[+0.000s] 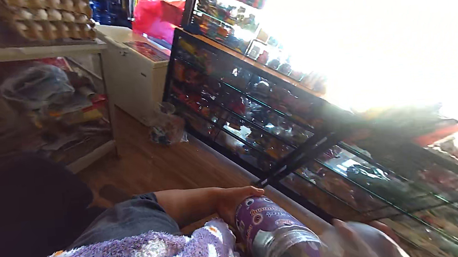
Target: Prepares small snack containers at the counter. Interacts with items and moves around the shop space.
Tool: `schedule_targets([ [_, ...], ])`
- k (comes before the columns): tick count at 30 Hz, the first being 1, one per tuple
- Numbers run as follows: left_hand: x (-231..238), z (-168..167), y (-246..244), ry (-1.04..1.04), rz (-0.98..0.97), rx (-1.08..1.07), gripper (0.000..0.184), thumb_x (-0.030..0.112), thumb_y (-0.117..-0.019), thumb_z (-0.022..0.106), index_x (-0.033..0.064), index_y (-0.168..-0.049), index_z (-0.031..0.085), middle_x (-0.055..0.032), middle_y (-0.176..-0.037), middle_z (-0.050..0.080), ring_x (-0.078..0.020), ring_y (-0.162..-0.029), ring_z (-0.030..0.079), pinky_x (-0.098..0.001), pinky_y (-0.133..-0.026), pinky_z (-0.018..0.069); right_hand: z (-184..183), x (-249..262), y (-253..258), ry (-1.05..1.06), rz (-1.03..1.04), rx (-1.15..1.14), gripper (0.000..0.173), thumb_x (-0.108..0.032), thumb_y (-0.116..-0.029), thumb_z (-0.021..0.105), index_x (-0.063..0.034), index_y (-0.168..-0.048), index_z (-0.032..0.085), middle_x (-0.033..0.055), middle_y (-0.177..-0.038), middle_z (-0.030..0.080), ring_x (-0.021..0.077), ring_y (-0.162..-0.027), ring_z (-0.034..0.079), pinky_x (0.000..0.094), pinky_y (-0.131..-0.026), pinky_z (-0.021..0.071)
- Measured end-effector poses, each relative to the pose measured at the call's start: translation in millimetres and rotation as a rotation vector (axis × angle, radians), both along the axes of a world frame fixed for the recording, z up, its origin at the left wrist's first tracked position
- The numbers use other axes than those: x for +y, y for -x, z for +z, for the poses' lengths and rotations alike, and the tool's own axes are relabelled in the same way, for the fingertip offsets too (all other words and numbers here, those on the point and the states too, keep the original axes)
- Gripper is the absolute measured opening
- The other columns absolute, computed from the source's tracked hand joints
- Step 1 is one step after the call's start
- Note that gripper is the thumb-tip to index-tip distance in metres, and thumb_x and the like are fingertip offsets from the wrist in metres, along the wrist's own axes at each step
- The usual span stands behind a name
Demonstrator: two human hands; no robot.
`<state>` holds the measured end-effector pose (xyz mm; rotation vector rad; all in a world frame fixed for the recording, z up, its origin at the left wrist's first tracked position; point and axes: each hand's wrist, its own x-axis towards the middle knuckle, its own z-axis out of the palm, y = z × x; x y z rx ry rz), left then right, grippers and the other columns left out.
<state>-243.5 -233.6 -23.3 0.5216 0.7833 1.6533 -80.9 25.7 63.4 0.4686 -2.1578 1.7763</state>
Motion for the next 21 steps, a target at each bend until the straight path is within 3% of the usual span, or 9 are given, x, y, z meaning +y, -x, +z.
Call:
schedule_targets([
  [3, -7.0, 5.2, -14.2, -0.023, 0.002, 0.086, 0.055, 0.047, -0.1052, 0.020, 0.0211, -0.093, 0.066, 0.0004, -0.084, 0.072, -0.0097, -0.076, 0.070, -0.0315, -0.065, 0.0596, -36.7, -32.6, 29.8, 0.343, 0.070, -0.338, 0.072, -0.066, -0.0825, 0.072, -0.0180, -0.135, 0.062, 0.0003, -0.120, 0.074, 0.0131, -0.112, 0.070, 0.0352, -0.096, 0.0582],
  [6, -4.3, -1.1, -20.9, 0.009, 0.010, 0.140, 0.054, 0.047, -0.1058, 0.017, 0.0218, -0.095, 0.064, 0.0026, -0.086, 0.072, -0.0079, -0.079, 0.070, -0.0306, -0.069, 0.0598, -67.4, -36.2, 44.0, 0.226, 0.190, -0.405, 0.072, -0.052, -0.0995, 0.056, 0.0022, -0.146, 0.044, 0.0029, -0.133, 0.066, 0.0049, -0.121, 0.062, 0.0250, -0.105, 0.0498],
  [8, 0.3, -9.1, -21.3, 0.011, 0.047, 0.117, 0.056, 0.051, -0.1060, 0.016, 0.0206, -0.099, 0.062, 0.0023, -0.089, 0.071, -0.0092, -0.083, 0.070, -0.0319, -0.072, 0.0599, -70.1, -32.0, 34.0, 0.131, -0.017, -0.391, 0.049, -0.031, -0.1059, 0.043, 0.0026, -0.141, 0.051, -0.0012, -0.126, 0.068, -0.0011, -0.113, 0.063, 0.0190, -0.099, 0.0514],
  [9, 3.2, -9.4, -21.1, 0.014, 0.080, 0.098, 0.056, 0.052, -0.1060, 0.016, 0.0198, -0.102, 0.061, 0.0019, -0.091, 0.070, -0.0099, -0.085, 0.070, -0.0325, -0.073, 0.0603, -63.4, -36.2, 27.0, 0.106, -0.221, -0.395, 0.040, -0.023, -0.1057, 0.042, 0.0020, -0.134, 0.056, -0.0028, -0.114, 0.071, -0.0024, -0.102, 0.066, 0.0182, -0.091, 0.0553],
  [11, 10.7, -0.9, -19.4, 0.012, 0.180, 0.027, 0.057, 0.054, -0.1063, 0.018, 0.0165, -0.107, 0.060, -0.0008, -0.093, 0.071, -0.0119, -0.087, 0.070, -0.0332, -0.075, 0.0612, -54.0, -30.8, 12.4, 0.085, -0.469, -0.355, 0.038, -0.020, -0.1045, 0.046, 0.0026, -0.133, 0.057, -0.0025, -0.110, 0.071, -0.0012, -0.092, 0.067, 0.0193, -0.083, 0.0572],
  [13, 20.8, 10.5, -8.4, 0.011, 0.309, -0.024, 0.055, 0.051, -0.1093, 0.019, 0.0138, -0.109, 0.059, -0.0029, -0.093, 0.070, -0.0130, -0.087, 0.069, -0.0326, -0.076, 0.0604, -54.5, -16.1, -4.2, 0.189, -0.638, -0.280, 0.030, -0.019, -0.1063, 0.044, -0.0022, -0.126, 0.059, -0.0069, -0.092, 0.073, -0.0012, -0.063, 0.063, 0.0173, -0.058, 0.0562],
  [14, 27.2, 13.8, 1.3, -0.009, 0.348, 0.004, 0.054, 0.051, -0.1093, 0.020, 0.0133, -0.112, 0.058, -0.0032, -0.094, 0.069, -0.0132, -0.088, 0.069, -0.0327, -0.077, 0.0601, -52.8, -8.7, -14.5, 0.240, -0.672, -0.250, 0.027, -0.018, -0.1074, 0.042, -0.0033, -0.125, 0.056, -0.0068, -0.090, 0.074, 0.0000, -0.056, 0.060, 0.0177, -0.053, 0.0550],
  [17, 51.2, 23.9, 32.9, -0.139, 0.393, 0.269, 0.046, 0.047, -0.1060, 0.025, 0.0167, -0.113, 0.059, 0.0016, -0.095, 0.072, -0.0091, -0.090, 0.070, -0.0307, -0.079, 0.0608, -43.2, 1.1, -46.1, 0.229, -0.724, -0.160, 0.028, -0.018, -0.1067, 0.041, -0.0053, -0.127, 0.055, -0.0061, -0.087, 0.073, 0.0049, -0.060, 0.064, 0.0227, -0.061, 0.0596],
  [21, 77.0, 44.1, 31.9, -0.276, 0.253, 0.420, 0.045, 0.062, -0.0952, 0.054, 0.0206, -0.111, 0.064, 0.0042, -0.098, 0.074, -0.0077, -0.093, 0.071, -0.0305, -0.083, 0.0612, -36.4, -12.0, -73.4, 0.037, -0.782, -0.011, 0.057, -0.024, -0.1066, 0.049, -0.0112, -0.156, 0.023, -0.0082, -0.097, 0.071, 0.0055, -0.063, 0.068, 0.0260, -0.059, 0.0635],
])
